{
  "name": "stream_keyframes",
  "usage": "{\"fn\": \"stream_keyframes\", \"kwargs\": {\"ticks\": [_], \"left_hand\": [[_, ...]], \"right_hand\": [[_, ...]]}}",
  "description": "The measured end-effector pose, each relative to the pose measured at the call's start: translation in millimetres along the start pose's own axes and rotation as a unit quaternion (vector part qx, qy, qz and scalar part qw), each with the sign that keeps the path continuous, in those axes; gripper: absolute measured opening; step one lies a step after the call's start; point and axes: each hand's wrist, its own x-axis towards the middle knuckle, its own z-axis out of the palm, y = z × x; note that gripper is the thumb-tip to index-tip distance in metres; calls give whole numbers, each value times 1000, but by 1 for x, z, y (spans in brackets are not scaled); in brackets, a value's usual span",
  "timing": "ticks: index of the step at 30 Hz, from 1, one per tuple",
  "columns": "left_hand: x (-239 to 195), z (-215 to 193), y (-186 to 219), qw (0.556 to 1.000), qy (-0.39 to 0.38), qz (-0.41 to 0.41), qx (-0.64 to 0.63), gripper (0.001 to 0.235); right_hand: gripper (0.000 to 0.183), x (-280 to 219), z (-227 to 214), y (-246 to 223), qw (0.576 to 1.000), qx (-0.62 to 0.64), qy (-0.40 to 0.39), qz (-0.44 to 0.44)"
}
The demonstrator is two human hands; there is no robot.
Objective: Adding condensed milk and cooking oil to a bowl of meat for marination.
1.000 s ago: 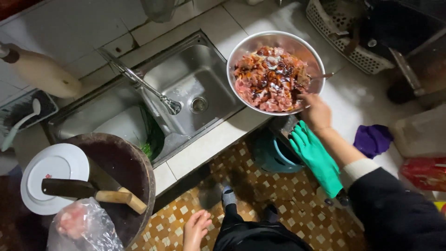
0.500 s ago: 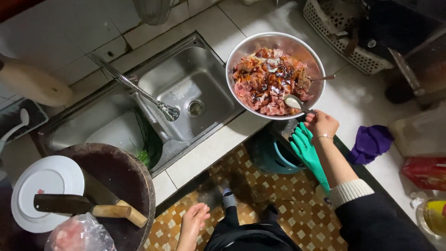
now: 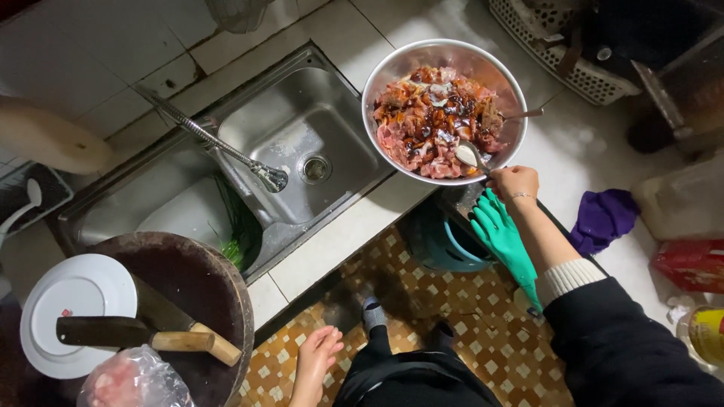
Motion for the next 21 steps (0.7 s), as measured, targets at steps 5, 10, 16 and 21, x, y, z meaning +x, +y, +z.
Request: {"fn": "stream_keyframes", "kwargs": {"ticks": [5, 10, 16, 21], "left_hand": [[25, 0, -24, 999, 3, 31, -9, 46], [34, 4, -52, 997, 5, 73, 22, 43], [67, 23, -131, 993, 22, 112, -38, 29], [74, 68, -223, 987, 8, 159, -32, 18]], "right_hand": [[40, -2, -28, 2, 999, -19, -39, -21], [45, -5, -84, 55, 995, 95, -30, 9], [28, 1, -195, 374, 981, -36, -134, -139], [32, -140, -236, 567, 875, -387, -285, 63]]}}
